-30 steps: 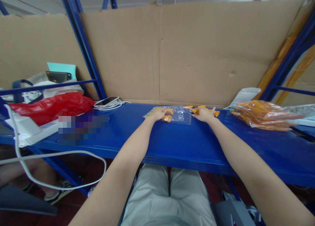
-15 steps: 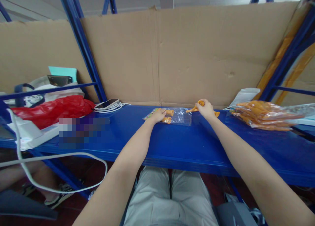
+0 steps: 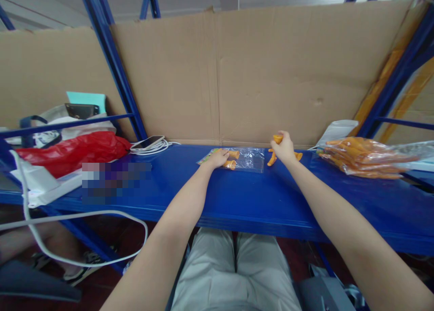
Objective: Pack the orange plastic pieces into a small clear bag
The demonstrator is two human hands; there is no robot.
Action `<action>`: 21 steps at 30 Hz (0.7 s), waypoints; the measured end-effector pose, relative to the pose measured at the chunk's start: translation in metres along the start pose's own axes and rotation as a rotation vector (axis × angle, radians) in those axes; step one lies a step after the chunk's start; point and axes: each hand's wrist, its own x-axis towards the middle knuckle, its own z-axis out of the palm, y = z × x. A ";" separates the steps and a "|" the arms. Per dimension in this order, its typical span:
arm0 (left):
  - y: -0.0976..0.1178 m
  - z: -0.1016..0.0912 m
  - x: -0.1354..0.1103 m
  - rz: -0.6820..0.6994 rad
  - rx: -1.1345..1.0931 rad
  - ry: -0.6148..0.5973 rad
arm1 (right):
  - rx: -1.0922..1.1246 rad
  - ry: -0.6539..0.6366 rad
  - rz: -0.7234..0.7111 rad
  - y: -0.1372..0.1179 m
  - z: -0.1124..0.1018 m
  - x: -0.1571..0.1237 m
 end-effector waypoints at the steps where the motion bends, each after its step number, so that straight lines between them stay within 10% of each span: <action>1: 0.000 0.000 0.000 0.000 0.001 -0.001 | 0.035 -0.018 0.031 0.000 0.001 0.000; 11: -0.001 0.000 0.000 0.001 0.015 0.009 | -0.284 -0.516 -0.011 -0.005 0.006 -0.010; 21: -0.003 0.001 0.002 0.020 0.030 0.005 | -0.656 -0.492 -0.048 -0.009 -0.005 -0.013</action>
